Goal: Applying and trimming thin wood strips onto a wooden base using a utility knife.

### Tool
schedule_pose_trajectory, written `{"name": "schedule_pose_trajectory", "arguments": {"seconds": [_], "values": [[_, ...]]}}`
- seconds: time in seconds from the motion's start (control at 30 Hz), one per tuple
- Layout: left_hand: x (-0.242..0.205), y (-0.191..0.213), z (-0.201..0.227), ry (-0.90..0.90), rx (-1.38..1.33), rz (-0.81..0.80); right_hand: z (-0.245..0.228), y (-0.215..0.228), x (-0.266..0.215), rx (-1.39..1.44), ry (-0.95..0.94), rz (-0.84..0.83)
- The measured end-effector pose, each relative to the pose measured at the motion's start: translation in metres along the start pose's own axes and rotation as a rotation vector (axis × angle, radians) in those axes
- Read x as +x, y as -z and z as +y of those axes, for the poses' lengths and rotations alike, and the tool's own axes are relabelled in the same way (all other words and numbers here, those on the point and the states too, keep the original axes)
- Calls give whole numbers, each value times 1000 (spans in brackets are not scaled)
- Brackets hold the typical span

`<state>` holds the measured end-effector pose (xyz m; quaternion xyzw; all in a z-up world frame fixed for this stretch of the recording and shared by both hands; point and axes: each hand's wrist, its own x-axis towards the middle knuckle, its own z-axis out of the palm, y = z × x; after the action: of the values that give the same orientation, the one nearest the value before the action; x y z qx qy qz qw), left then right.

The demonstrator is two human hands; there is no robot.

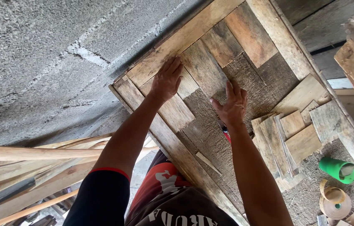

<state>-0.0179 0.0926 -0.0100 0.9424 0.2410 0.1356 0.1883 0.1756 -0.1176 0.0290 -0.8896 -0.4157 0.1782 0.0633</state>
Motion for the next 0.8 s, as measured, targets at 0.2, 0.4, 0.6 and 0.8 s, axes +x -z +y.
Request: {"name": "schedule_pose_trajectory", "arguments": {"seconds": [0.2, 0.4, 0.6, 0.8], "values": [[9, -9, -3, -3, 40, -1, 9, -8, 4, -33, -2, -89], [9, -8, -3, 9, 16, -16, 6, -1, 9, -166, 75, -107], [11, -7, 0, 31, -2, 0, 0, 6, 8, -211, 66, -154], [11, -10, -1, 24, -10, 15, 1, 7, 7, -174, 95, -125]]}}
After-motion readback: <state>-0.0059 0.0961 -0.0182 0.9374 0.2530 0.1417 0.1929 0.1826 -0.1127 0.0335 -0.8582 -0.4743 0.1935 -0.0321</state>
